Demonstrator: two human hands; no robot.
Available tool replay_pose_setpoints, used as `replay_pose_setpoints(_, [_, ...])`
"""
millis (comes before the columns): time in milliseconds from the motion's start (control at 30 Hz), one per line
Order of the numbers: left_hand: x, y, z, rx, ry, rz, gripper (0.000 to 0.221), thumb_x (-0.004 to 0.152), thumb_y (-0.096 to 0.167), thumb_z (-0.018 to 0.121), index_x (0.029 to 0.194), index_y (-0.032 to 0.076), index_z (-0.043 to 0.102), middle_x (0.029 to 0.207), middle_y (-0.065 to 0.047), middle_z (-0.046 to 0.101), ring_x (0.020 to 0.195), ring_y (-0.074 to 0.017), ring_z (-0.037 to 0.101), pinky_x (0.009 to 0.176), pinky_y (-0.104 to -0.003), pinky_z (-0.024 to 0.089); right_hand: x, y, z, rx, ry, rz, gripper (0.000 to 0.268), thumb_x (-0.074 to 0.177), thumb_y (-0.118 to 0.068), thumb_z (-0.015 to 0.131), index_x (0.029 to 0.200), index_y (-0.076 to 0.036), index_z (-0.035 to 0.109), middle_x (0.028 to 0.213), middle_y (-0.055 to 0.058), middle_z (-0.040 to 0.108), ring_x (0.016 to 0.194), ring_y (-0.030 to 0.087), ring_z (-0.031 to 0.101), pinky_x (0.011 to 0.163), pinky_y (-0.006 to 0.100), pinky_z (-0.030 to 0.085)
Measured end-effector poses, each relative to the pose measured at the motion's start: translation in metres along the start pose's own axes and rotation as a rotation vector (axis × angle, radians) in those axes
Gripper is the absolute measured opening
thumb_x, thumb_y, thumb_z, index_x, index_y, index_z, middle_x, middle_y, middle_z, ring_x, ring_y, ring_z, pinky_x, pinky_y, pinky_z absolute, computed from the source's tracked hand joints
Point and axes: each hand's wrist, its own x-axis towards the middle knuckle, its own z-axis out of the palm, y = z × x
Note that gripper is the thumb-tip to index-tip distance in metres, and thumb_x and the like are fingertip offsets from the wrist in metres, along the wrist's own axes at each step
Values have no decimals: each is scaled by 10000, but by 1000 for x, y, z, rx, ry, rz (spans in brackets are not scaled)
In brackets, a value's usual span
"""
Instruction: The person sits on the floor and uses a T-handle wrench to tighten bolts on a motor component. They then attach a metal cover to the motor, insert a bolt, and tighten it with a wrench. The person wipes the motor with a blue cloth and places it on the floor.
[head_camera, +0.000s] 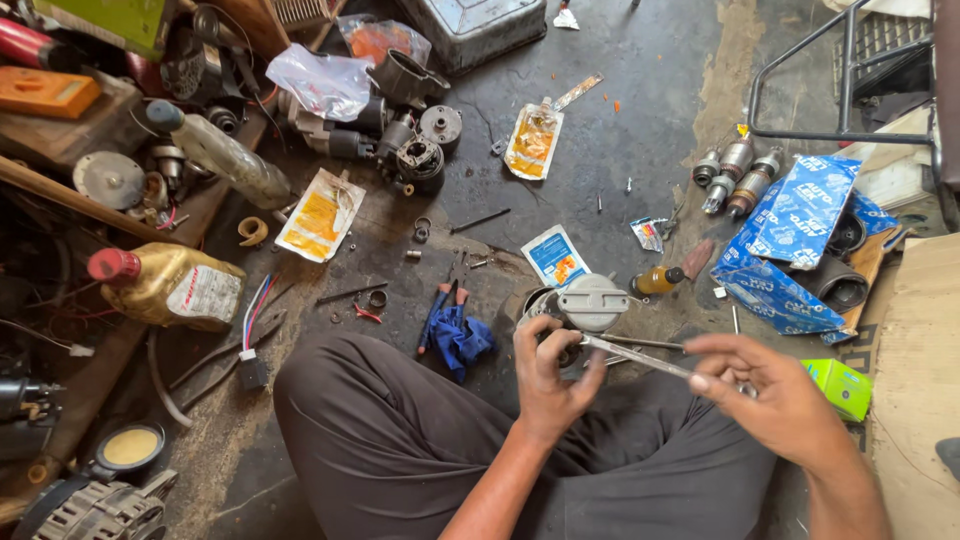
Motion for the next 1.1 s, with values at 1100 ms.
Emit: replay_pose_setpoints(1100, [-2, -22, 10, 15, -39, -168, 538, 702, -25, 834, 1117, 43, 499, 1115, -185, 539, 1016, -393, 557, 892, -483, 454, -20, -65, 77, 727, -324, 1011, 345, 974, -427, 538, 887, -94, 552, 567, 41, 408, 388, 147, 300, 380, 340, 296])
